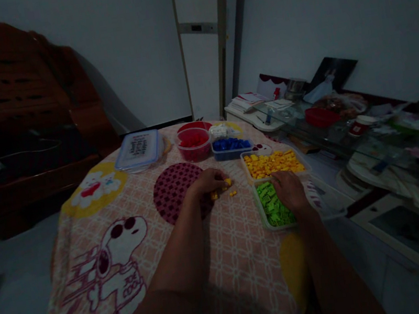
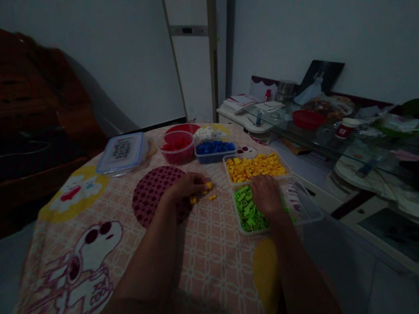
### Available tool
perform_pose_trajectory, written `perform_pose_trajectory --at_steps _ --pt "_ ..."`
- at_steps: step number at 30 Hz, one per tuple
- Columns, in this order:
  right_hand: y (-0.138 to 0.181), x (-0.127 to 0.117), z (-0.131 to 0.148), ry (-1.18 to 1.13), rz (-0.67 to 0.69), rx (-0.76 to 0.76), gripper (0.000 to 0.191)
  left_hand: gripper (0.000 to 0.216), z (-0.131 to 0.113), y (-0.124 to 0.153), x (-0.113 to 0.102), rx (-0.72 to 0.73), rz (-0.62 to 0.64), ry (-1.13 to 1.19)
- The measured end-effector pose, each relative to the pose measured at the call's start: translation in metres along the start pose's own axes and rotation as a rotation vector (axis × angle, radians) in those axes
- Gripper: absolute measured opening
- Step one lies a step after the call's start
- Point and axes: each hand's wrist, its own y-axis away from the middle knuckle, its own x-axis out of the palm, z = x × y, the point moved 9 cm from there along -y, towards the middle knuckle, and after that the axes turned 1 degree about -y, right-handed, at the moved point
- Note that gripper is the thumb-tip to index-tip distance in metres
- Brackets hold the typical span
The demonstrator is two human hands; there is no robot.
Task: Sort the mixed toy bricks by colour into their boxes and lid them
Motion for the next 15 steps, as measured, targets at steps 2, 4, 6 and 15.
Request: perform_pose_trajectory --at_steps 2,4,6,15 --pt "0.0 0.0 -0.001 -0.003 -0.002 -0.001 0.028 0.018 0.004 0.001 -0.004 -0.019 -0.037 0.041" --pt "0.0 0.001 -0.001 0.0 0.006 -0.003 0.027 0.016 0.006 0.0 -0.011 -0.022 -0.117 0.049" --pt "0.0 0.001 0.0 0.009 0.009 -0.001 0.027 0.012 0.005 -0.004 -0.017 -0.015 -0.237 0.011" --pt "-0.002 0.004 -0.001 0.078 0.021 -0.003 0.027 0.039 -0.04 -0.038 0.036 0.232 -0.336 0.262"
